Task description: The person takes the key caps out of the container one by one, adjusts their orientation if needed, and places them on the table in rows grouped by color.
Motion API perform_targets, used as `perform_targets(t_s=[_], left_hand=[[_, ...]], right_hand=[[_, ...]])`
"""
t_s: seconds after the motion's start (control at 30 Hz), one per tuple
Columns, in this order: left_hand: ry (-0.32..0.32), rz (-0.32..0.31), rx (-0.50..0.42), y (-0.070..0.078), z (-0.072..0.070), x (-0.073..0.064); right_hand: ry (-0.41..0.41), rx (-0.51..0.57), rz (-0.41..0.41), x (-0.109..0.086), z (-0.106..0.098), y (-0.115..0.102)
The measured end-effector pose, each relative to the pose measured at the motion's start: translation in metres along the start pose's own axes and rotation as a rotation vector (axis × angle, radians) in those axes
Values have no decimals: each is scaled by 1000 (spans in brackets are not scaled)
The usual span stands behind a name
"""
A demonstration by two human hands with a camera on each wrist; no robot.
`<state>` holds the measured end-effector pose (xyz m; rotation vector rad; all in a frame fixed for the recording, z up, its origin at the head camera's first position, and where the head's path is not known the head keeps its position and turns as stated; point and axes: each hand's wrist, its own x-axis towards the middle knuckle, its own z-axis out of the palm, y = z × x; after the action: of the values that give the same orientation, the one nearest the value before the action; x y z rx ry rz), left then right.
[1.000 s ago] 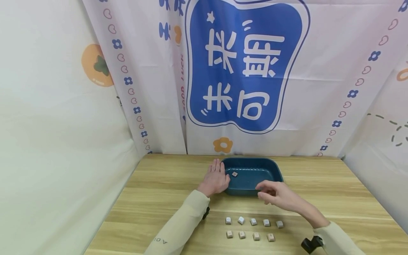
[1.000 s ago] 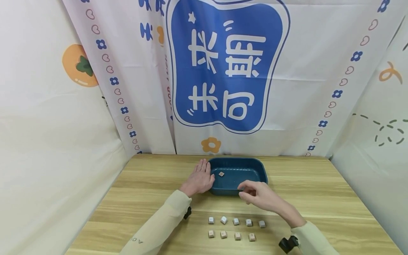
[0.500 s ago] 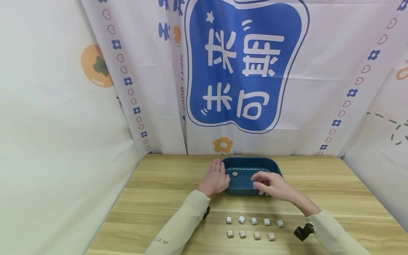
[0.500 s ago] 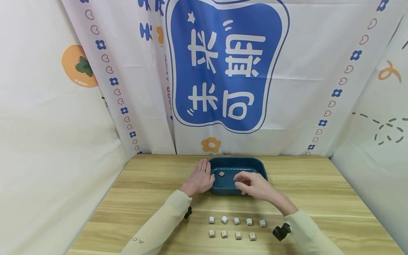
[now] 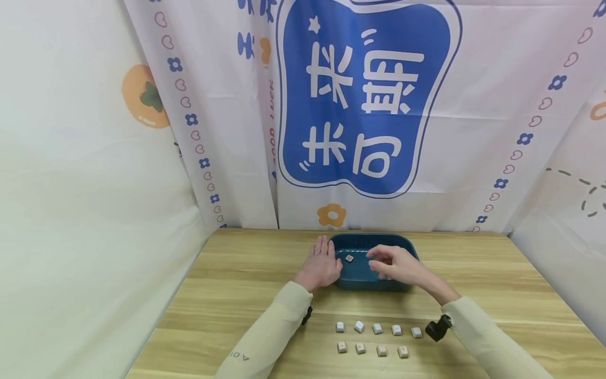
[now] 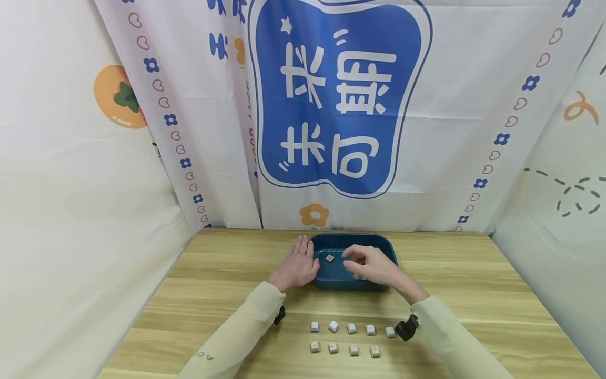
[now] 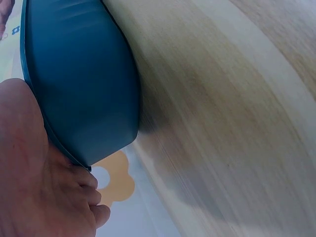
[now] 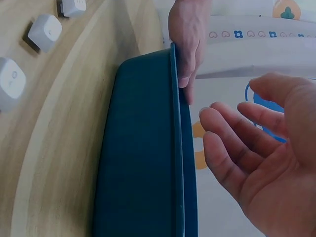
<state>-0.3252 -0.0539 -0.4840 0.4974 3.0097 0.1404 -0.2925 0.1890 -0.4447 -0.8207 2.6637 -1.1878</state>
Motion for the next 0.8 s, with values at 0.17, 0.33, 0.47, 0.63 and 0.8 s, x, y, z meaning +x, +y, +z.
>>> perform_targets(t_s=[0.17, 0.33, 0.47, 0.63, 0.8], left_hand=[[-1, -1, 4, 0, -1, 1], [-3, -9, 12, 1, 0, 2], [-1, -13, 20, 2, 0, 2], [1, -15, 21, 2, -1, 2], [10, -4, 16, 1, 0, 1]], right_hand=[[29, -7, 31, 9, 2, 3], [60, -6, 61, 18, 6, 9], [70, -14, 51, 26, 12, 14], [74, -61, 27, 34, 18, 18], [66, -115, 36, 42, 24, 25]])
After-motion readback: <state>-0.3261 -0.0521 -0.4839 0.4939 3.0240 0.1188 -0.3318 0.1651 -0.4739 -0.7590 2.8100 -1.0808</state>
